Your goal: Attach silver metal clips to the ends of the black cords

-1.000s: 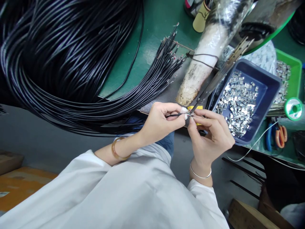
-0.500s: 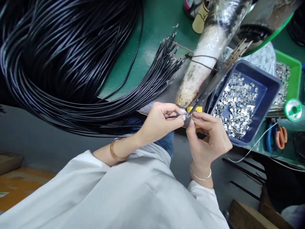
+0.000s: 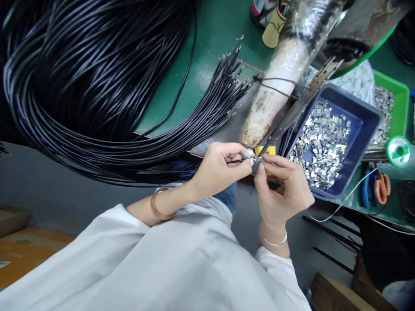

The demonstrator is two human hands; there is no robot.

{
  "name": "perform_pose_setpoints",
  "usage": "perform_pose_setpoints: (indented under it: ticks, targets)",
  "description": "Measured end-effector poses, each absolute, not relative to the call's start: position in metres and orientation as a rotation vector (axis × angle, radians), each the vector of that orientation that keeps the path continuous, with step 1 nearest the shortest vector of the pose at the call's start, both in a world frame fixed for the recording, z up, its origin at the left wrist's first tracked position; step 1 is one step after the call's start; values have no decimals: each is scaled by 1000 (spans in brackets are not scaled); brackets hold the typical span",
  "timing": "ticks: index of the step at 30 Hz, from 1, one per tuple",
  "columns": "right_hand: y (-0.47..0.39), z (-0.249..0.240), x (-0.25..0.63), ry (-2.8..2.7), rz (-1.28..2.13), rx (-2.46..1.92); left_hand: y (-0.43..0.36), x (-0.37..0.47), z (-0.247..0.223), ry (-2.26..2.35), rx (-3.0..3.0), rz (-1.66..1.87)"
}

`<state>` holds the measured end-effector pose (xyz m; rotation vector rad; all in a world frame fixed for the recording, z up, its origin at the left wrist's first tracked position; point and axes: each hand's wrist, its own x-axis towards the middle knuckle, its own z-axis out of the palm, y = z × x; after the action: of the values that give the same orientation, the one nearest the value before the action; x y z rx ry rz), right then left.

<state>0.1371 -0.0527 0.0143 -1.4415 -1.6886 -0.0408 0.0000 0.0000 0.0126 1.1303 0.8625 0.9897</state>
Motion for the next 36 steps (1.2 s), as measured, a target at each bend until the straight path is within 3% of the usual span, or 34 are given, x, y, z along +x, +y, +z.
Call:
perform_pose_setpoints:
  ticks: [36]
  targets:
    - [-54,7,134,-1668,-136,-1388,-3,-5,7,849,1185,923]
